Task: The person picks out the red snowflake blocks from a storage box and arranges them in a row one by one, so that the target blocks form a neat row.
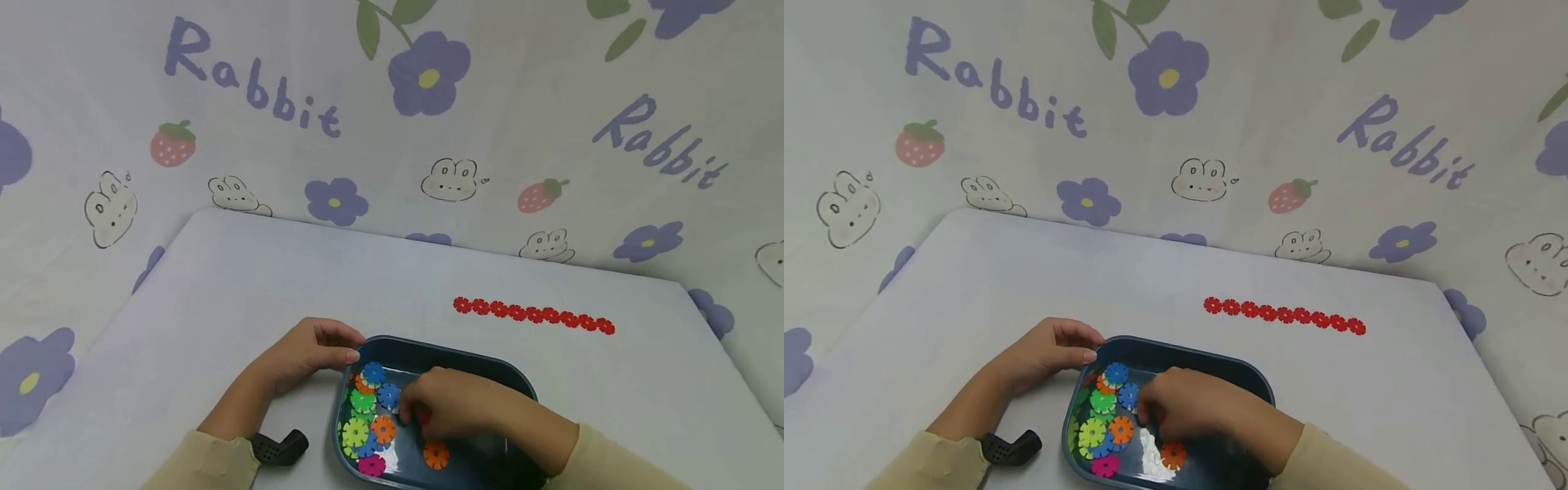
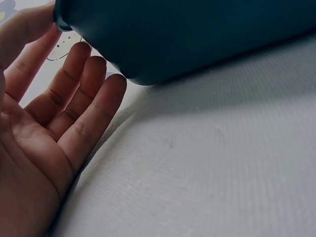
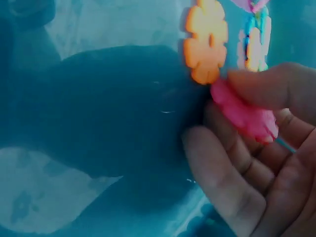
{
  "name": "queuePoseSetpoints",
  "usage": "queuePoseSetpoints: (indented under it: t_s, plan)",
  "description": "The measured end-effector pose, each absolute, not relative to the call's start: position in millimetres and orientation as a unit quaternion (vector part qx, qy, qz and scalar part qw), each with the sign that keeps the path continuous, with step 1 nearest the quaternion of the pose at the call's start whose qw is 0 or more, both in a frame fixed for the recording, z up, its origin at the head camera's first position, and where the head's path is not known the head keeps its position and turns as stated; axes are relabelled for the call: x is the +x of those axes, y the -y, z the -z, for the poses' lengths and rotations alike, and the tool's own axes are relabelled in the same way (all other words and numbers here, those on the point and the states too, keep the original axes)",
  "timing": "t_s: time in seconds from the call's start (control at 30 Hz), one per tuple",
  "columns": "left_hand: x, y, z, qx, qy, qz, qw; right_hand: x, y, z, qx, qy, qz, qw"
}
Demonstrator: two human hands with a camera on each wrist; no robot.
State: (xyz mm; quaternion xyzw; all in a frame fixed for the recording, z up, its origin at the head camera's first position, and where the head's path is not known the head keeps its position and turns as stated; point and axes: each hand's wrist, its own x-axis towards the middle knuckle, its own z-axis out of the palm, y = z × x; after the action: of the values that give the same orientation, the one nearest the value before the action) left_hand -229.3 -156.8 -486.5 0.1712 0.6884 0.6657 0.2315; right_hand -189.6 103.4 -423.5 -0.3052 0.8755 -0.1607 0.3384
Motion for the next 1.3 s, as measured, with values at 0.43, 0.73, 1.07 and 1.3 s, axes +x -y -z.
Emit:
queuePoseSetpoints:
  t_s: [0.43,0.73,1.07,1.3]
  plan:
    - [-231.2,155.6,483.3,0.177,-0.679,-0.672,0.238,-202.1,-116.8,420.8,-0.329,-0.798,0.319,0.392]
    - [-230.7,156.7,484.0,0.170,-0.681,-0.672,0.236,-206.5,-118.0,423.2,-0.314,-0.810,0.322,0.375]
    - [-231.0,157.0,484.5,0.173,-0.679,-0.674,0.234,-210.1,-120.5,421.6,-0.286,-0.821,0.349,0.350]
    - [-231.4,157.1,485.0,0.172,-0.677,-0.673,0.241,-209.0,-118.9,422.4,-0.260,-0.834,0.347,0.342]
